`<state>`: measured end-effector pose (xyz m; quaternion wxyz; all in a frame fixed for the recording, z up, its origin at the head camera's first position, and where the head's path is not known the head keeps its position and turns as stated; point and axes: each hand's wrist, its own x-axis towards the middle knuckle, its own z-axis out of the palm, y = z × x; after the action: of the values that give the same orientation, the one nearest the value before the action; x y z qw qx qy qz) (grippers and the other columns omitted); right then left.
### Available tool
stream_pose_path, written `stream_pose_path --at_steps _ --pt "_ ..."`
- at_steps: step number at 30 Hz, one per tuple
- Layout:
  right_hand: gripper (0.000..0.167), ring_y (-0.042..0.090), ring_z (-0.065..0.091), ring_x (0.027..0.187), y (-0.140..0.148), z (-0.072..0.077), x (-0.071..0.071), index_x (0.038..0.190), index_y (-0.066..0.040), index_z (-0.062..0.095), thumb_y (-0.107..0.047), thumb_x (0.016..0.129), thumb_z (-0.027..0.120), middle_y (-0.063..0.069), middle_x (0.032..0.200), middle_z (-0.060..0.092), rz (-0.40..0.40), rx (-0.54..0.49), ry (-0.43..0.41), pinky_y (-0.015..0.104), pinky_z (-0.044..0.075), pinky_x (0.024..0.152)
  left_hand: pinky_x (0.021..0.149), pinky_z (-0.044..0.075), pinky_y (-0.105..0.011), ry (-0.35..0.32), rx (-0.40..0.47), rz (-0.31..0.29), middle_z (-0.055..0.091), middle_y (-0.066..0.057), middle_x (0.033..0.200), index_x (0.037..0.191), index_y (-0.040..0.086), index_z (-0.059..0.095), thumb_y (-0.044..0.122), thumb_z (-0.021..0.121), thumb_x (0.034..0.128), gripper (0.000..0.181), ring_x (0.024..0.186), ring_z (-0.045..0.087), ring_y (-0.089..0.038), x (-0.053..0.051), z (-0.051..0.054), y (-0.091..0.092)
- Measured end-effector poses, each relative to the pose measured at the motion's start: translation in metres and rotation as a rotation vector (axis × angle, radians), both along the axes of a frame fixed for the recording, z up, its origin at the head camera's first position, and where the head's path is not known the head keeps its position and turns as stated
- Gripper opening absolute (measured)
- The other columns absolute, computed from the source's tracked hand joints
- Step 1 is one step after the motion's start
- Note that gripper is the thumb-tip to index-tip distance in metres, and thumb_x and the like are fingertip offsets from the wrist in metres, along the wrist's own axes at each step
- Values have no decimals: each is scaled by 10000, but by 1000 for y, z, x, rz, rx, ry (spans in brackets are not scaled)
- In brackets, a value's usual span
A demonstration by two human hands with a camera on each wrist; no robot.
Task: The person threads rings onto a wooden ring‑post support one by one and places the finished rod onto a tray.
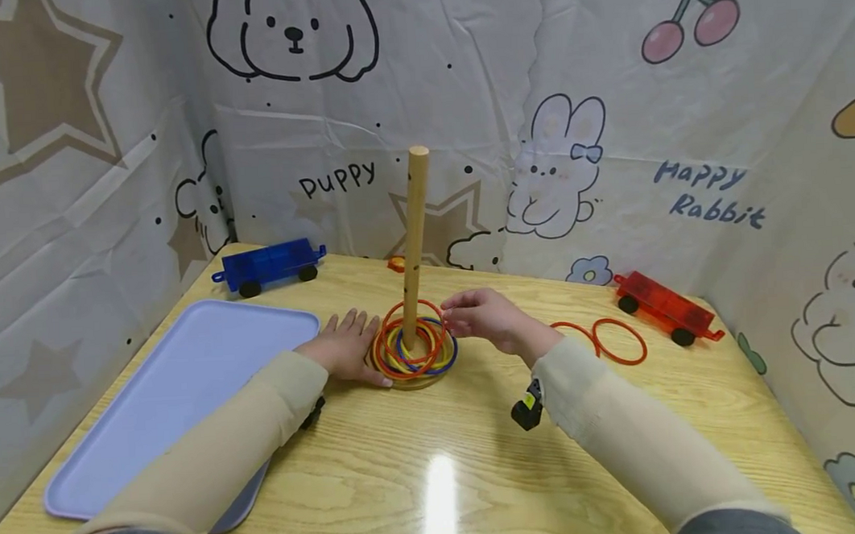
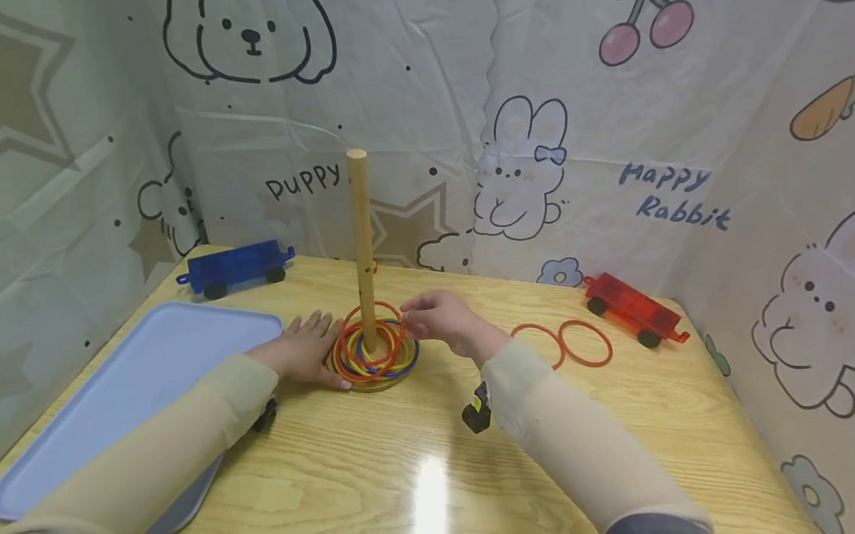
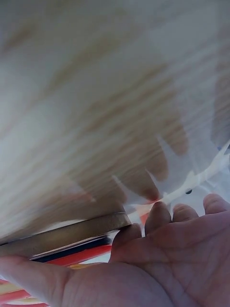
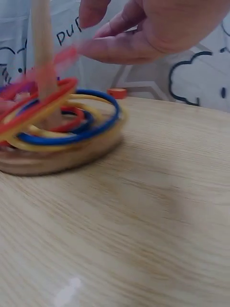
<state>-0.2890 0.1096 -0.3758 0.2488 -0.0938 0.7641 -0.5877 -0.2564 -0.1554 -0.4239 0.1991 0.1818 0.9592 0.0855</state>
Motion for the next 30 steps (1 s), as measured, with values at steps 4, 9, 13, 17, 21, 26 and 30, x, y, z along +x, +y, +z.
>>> stream_pose_path --at_steps 4,9,13,17,21,26,30 --pt "392 359 601 1216 25 -5 -5 1400 170 487 -41 1070 512 310 1377 539 -49 47 50 317 550 952 1233 37 -586 11 -9 -1 115 -310 1669 1636 -35 159 645 721 885 1159 1553 36 -453 1 0 1" --pt "416 244 638 1112 79 -6 -16 1426 151 463 -75 1081 517 260 1332 560 -208 118 82 254 559 900 1230 60 -596 30 -16 -2 154 -317 1659 1627 -53 175 648 745 863 1183 1549 68 -463 -1 -2 0" --pt "417 266 625 1073 129 -9 -20 1394 145 489 -125 1078 526 284 1308 562 -288 334 142 359 548 962 1232 44 -590 24 -23 3 132 -311 1665 1632 -48 153 650 744 862 1195 1552 45 -454 -2 -2 -1" --pt "369 373 596 1052 170 -20 -16 1275 122 585 -162 1041 555 281 1212 618 -287 651 226 451 514 959 1232 35 -589 20 -19 6 118 -308 1668 1634 -42 137 651 739 866 1197 1554 29 -448 -1 -3 -2" --pt "234 312 565 834 196 -34 -12 957 46 662 -186 976 632 138 852 632 -283 836 272 369 474 752 1226 56 -609 19 1 4 143 -330 1655 1623 -64 177 656 759 845 1209 1546 55 -472 -1 -2 0" --pt "239 238 510 704 204 -45 -11 757 -58 607 -193 925 708 27 690 547 -289 862 276 313 404 652 1228 51 -603 23 -6 10 139 -318 1661 1628 -51 175 649 756 852 1196 1550 52 -460 -1 -5 1" --pt "177 274 536 723 204 -46 -12 763 -27 645 -131 892 709 63 734 605 -250 928 348 343 436 678 1225 61 -610 34 -15 3 150 -320 1658 1627 -53 177 651 754 853 1194 1548 60 -467 -1 -4 1"
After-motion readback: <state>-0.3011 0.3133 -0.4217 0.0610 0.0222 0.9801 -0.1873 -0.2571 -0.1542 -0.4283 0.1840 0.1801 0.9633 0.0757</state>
